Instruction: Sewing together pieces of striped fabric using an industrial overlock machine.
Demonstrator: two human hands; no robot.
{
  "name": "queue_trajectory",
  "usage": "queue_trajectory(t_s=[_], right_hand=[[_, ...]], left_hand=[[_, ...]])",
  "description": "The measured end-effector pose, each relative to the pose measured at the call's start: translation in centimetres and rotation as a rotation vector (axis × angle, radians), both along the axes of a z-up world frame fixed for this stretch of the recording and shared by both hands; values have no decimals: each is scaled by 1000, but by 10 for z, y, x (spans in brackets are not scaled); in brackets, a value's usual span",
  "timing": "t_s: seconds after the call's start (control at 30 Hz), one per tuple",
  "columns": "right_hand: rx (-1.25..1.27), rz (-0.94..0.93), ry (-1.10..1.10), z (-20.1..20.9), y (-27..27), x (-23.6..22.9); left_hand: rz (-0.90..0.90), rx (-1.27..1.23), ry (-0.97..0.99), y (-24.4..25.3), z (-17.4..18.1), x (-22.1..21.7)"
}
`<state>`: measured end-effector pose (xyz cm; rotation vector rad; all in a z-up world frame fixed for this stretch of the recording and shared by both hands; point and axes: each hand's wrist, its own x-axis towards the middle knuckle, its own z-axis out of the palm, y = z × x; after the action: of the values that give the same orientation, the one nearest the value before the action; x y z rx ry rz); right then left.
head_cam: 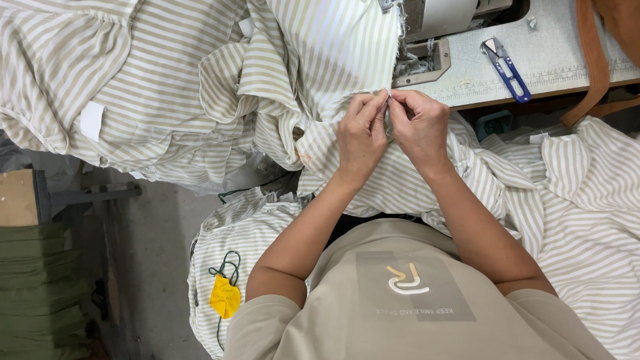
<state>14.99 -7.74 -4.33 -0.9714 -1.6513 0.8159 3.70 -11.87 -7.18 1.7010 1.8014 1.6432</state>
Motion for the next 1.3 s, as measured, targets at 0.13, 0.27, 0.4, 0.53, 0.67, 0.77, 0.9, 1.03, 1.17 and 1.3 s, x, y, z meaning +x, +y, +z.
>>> queue_trajectory(t_s=[0.13,0.27,0.4,0.53,0.67,0.77,0.9,1.03,1.17,1.3], right_hand=[[-9,-1,-3,5,-1,0],[-24,-19,-18,4,-1,0],[-19,-35,-32,4,2,-2],[-18,-48,-59,9,0,-2],[-68,-46,-54,4,3,-3],[-96,-47,-52,-2,4,-3],[-156,-26,-48,-2,6,-1],[-305,16,84,-2,14,-6],[-415,-3,166,-21,24,-5],[-422,-6,140,-27,25,0]], left_hand=[[33,7,57,-1,-3,2],[31,14,69,-1,-4,2],[31,-7,121,-2,-5,1],[52,-49,152,-3,-5,2],[73,-82,160,-2,-7,3],[77,-103,184,-4,-5,5],[82,-117,285,-5,-11,7],[67,-115,345,-8,-17,10],[-114,-159,358,-13,-2,10],[-202,-190,325,-8,6,-18]])
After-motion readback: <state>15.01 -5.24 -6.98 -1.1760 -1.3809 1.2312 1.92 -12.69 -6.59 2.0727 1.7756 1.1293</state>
